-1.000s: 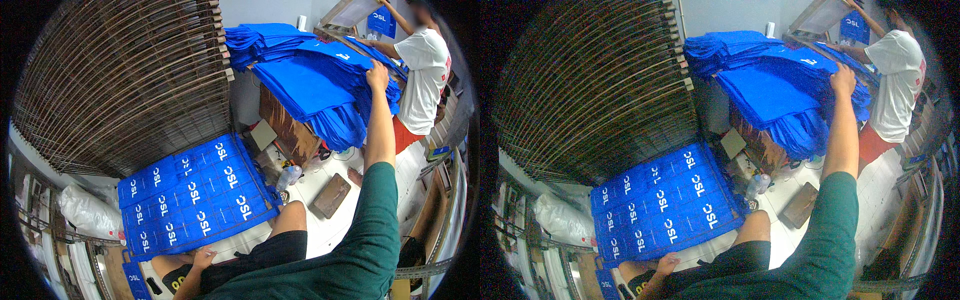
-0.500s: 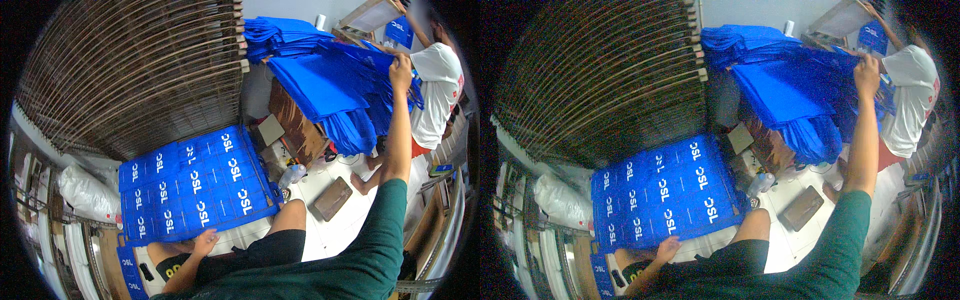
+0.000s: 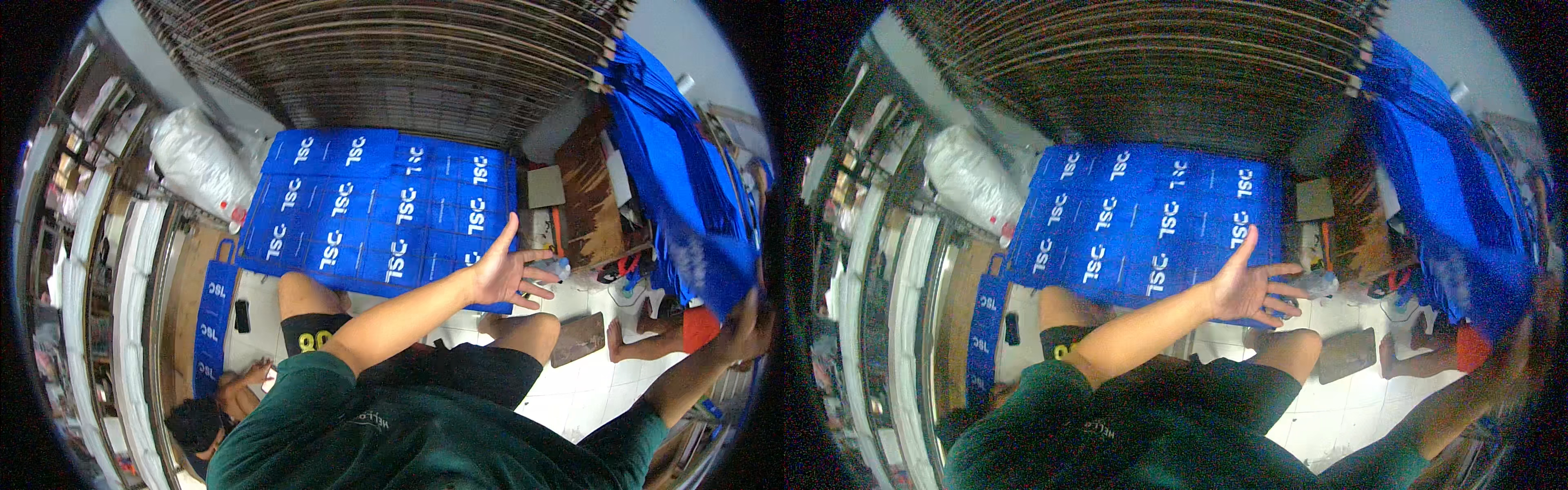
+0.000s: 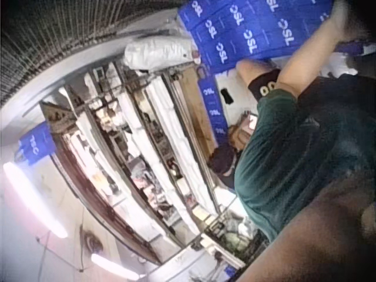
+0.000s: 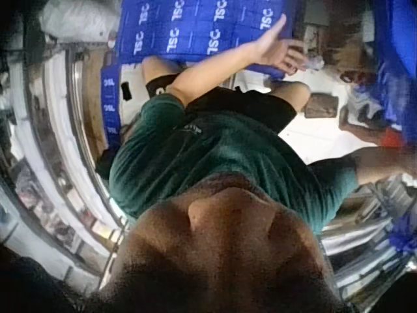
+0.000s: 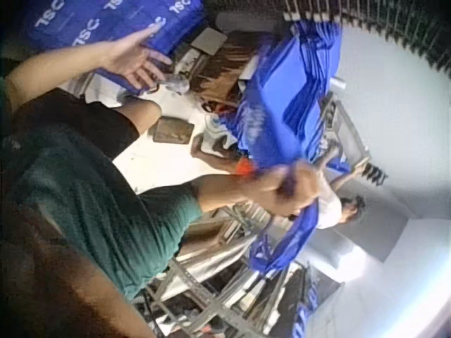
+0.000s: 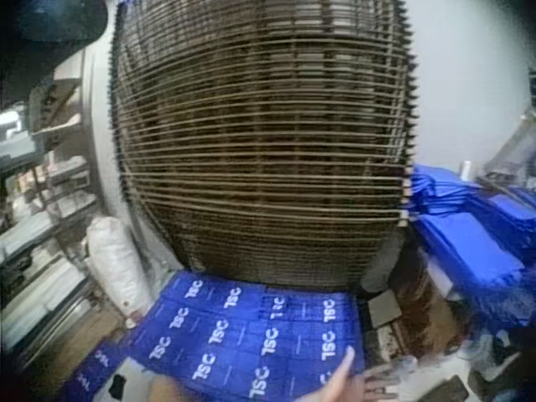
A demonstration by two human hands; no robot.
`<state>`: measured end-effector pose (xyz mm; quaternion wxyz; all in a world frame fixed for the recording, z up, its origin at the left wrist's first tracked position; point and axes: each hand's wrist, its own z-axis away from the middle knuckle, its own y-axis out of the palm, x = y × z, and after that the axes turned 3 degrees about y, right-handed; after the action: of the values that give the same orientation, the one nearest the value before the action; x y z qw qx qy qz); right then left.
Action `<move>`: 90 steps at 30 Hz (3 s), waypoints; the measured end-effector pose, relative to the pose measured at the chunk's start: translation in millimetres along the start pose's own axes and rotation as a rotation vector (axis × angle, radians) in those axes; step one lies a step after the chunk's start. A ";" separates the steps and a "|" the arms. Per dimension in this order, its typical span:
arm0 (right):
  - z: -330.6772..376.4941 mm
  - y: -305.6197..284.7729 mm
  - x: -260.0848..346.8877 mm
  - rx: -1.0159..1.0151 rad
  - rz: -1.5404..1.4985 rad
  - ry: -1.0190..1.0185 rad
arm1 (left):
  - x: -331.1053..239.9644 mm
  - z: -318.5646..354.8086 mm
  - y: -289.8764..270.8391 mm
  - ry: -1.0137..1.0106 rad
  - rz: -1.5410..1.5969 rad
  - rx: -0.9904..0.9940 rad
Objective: The person sits on the floor and repeatedly folds blue tote bags with 'TSC' branding. They pick up a bag, fold it flat, and place it on a growing stack. Another person is visible in the background performing a similar task.
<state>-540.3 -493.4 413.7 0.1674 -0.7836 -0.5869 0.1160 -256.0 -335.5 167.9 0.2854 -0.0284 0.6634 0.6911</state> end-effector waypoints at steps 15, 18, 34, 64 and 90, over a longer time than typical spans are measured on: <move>62.9 169.9 109.2 0.412 -0.569 0.619 | -17.5 132.9 -88.0 0.452 -0.032 -0.609; 113.6 190.4 101.4 0.240 -0.490 0.746 | -23.2 163.3 -99.4 0.738 -0.356 -0.661; 265.3 261.5 135.9 0.610 -0.730 2.227 | -46.3 199.7 -188.9 0.299 -0.518 -0.870; 357.7 751.9 20.1 1.046 -0.226 0.815 | -238.1 117.2 -548.8 0.265 -1.535 -1.601; 363.5 717.0 13.3 0.464 -0.476 1.818 | -230.2 116.4 -550.3 0.443 -1.709 -1.690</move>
<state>-42.4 -617.6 -205.2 0.7271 -0.3823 -0.3392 -0.4584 213.7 -332.8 -217.9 0.4201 -0.7490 -0.1925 0.4748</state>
